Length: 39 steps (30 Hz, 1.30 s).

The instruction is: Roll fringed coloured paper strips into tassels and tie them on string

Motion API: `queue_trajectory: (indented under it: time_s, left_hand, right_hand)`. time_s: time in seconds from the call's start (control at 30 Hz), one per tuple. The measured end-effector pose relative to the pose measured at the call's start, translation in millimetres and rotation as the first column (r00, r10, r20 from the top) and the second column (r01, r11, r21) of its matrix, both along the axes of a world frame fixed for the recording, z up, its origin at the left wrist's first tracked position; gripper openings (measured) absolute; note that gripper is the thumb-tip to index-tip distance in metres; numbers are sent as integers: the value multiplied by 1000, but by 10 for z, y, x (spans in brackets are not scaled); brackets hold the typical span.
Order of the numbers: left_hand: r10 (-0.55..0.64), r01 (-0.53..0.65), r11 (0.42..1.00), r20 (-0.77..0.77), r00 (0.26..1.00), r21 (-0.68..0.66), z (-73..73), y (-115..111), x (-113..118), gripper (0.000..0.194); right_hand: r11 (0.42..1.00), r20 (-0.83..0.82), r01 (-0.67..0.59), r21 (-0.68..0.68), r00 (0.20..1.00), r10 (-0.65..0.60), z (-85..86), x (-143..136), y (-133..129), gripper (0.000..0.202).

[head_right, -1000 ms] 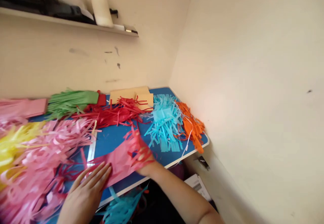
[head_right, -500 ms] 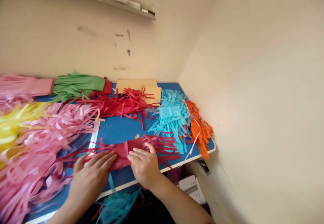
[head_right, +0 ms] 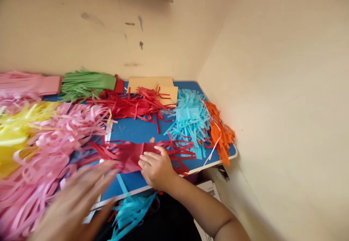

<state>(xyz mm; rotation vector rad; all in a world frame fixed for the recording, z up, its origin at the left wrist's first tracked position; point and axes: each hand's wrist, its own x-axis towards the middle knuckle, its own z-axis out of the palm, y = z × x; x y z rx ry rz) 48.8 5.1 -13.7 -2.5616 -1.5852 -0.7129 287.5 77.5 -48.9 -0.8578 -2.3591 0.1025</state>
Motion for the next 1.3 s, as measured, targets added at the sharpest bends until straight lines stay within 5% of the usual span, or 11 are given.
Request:
queue_trajectory:
  time_s: [0.07, 0.13, 0.23, 0.33, 0.43, 0.6, 0.97, 1.3]
  left_hand:
    - [-167, 169, 985, -71, 983, 19, -134, 136, 403, 68]
    - [-167, 170, 985, -116, 979, 22, -334, 277, 569, 56]
    - [-177, 180, 983, -111, 978, 24, -623, 360, 413, 38]
    - [-149, 150, 989, -14, 989, 15, -728, 343, 127, 36]
    - [9, -1, 997, 102, 995, -83, -644, 390, 28, 29]
    - [287, -254, 932, 98, 953, -260, -444, 591, 198, 40]
    - [389, -401, 875, -98, 916, -272, -395, 687, 302, 46]
    - [396, -451, 858, -244, 885, -245, -354, 739, 346, 48]
  right_hand:
    - [999, 41, -26, -23, 999, 27, -42, 9, -52, 20]
    - [999, 56, -38, -31, 998, 40, -95, 75, -86, 22]
    - [996, 46, -26, -88, 998, 30, -181, 222, -77, 23]
    - [969, 53, 61, -241, 997, -49, -200, 293, 7, 17]
    - [920, 114, 178, -350, 983, -147, -121, 224, 141, 12]
    - [868, 257, 266, -419, 952, -168, 18, 34, 352, 11]
    - [756, 331, 451, -475, 887, -321, -19, 29, 488, 16]
    - [732, 362, 486, -477, 868, -340, -28, 4, 504, 15]
